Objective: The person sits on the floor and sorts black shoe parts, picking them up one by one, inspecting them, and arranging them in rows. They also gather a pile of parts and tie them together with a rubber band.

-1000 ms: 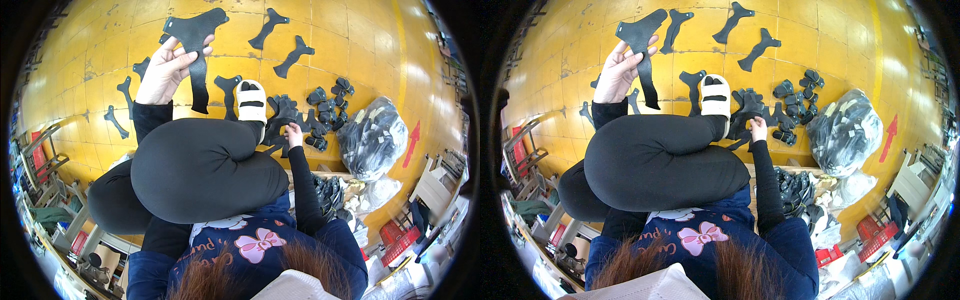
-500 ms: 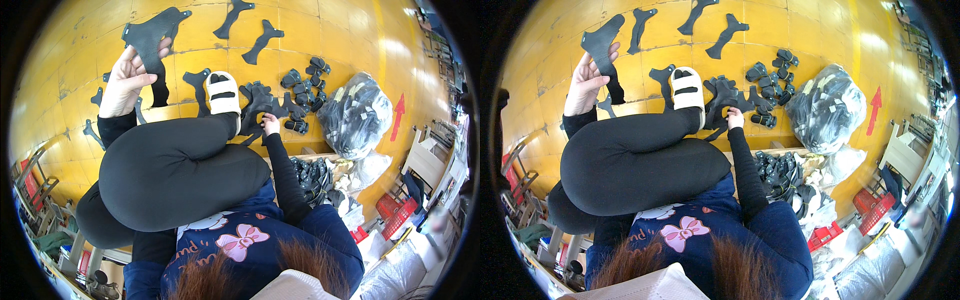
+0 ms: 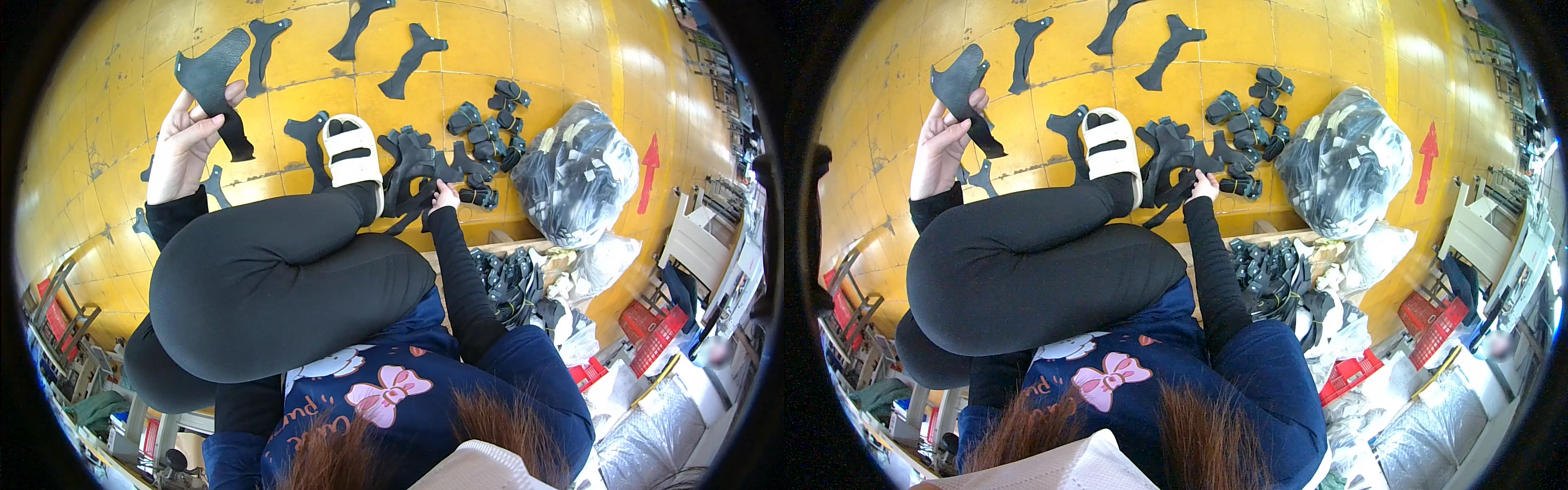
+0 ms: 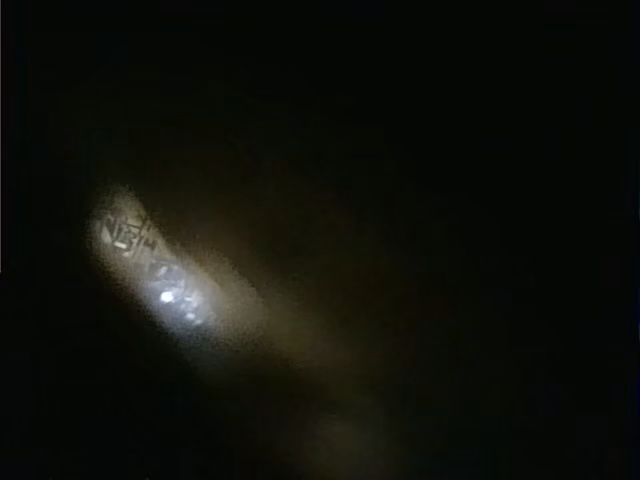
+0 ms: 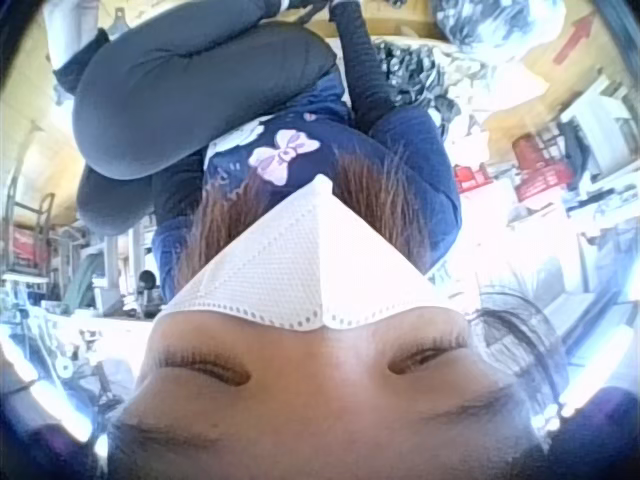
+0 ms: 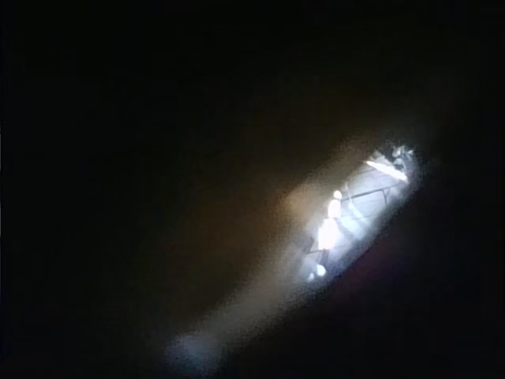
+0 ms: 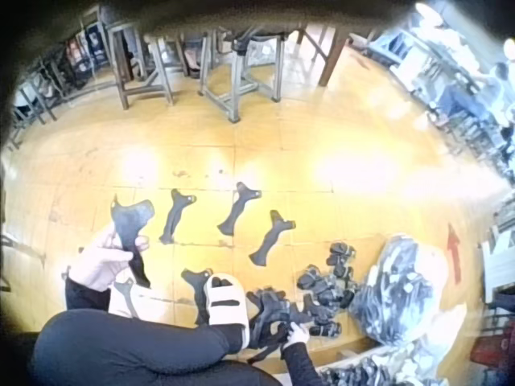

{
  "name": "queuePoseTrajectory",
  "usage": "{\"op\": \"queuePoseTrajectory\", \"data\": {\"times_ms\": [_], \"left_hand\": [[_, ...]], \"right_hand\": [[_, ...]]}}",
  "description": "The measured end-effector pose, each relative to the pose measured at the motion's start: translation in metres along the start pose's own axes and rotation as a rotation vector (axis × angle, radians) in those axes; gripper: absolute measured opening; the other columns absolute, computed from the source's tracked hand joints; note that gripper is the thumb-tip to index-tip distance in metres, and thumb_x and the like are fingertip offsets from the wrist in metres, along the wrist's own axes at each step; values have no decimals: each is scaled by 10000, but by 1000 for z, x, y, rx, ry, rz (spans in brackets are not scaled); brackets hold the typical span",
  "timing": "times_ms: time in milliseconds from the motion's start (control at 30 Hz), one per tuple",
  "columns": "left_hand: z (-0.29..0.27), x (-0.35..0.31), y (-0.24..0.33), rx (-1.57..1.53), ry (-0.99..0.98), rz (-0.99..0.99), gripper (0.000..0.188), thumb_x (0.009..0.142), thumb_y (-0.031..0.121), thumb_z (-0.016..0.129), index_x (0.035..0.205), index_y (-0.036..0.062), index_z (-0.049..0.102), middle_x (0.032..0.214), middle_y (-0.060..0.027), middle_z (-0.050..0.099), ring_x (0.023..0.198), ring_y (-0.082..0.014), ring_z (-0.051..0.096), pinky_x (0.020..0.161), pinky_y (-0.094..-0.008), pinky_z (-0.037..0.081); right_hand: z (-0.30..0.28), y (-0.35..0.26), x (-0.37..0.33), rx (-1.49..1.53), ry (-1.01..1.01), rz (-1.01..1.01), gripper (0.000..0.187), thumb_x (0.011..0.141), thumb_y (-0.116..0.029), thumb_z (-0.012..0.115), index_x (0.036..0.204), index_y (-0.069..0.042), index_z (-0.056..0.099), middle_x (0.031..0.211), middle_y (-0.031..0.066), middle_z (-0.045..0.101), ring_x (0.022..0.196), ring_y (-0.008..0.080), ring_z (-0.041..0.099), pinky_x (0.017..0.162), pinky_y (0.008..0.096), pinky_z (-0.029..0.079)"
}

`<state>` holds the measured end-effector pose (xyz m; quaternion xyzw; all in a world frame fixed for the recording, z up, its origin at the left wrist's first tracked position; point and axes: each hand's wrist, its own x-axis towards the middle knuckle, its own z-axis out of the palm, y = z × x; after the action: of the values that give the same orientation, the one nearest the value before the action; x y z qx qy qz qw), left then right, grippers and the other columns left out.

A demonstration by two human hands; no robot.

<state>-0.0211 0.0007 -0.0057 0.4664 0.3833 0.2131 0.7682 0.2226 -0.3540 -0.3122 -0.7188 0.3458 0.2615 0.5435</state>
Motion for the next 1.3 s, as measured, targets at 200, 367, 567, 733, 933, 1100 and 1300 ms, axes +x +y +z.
{"op": "queuePoseTrajectory", "data": {"times_ms": [200, 367, 567, 733, 933, 1100, 1300], "left_hand": [[3, 0, 3, 14, 19, 4, 509, 867, 2, 474, 1355, -6, 332, 1226, -184, 561, 1207, -238, 499, 1011, -314, 384], [3, 2, 0, -2, 30, 6, 497, 893, 43, 485, 1358, -22, 324, 1249, -170, 540, 1176, -218, 515, 928, -328, 456], [0, 1, -1, -36, 8, -7, 430, 918, 88, 461, 1332, 12, 375, 1228, -161, 566, 1203, -230, 503, 988, -345, 400], [-4, 1, -3, -28, 24, -19, 400, 921, 108, 468, 1307, 18, 411, 1227, -146, 570, 1199, -232, 507, 972, -345, 407], [-1, 2, 0, -7, 37, -26, 398, 920, 114, 472, 1301, 14, 419, 1220, -147, 574, 1189, -232, 513, 967, -346, 409], [-4, 2, -3, -10, 47, -11, 401, 918, 113, 473, 1300, 3, 415, 1213, -154, 575, 1176, -234, 521, 959, -346, 417], [-1, 7, -3, -39, 33, -13, 399, 917, 104, 480, 1301, 9, 423, 1222, -148, 566, 1155, -224, 530, 952, -355, 429]], "right_hand": [[6, 2, 8, 20, -50, -63, 345, 710, -32, 740, 981, -84, 534, 741, -4, 542, 577, 94, 474, 493, 234, 370], [0, 20, 29, -65, -112, -258, 219, 757, 23, 691, 907, -3, 534, 823, 61, 569, 761, 161, 527, 730, 280, 439], [-3, 4, 12, -63, 141, -443, 233, 805, 23, 619, 1012, 12, 513, 946, 111, 550, 867, 204, 533, 776, 319, 446], [9, -6, -32, -433, 84, -761, 361, 775, -16, 654, 1106, -10, 510, 924, 104, 558, 838, 167, 544, 770, 293, 451], [33, 36, -37, -620, -477, -363, 517, 720, -141, 764, 1119, 29, 482, 881, 99, 626, 806, 169, 587, 740, 283, 474], [17, 37, -23, -638, -513, -352, 356, 738, -54, 696, 1064, 33, 584, 902, 88, 635, 764, 141, 591, 691, 261, 476], [-36, 24, 45, -456, -20, -693, 264, 743, -71, 674, 985, 13, 610, 960, 132, 616, 849, 215, 597, 794, 317, 470]]}}
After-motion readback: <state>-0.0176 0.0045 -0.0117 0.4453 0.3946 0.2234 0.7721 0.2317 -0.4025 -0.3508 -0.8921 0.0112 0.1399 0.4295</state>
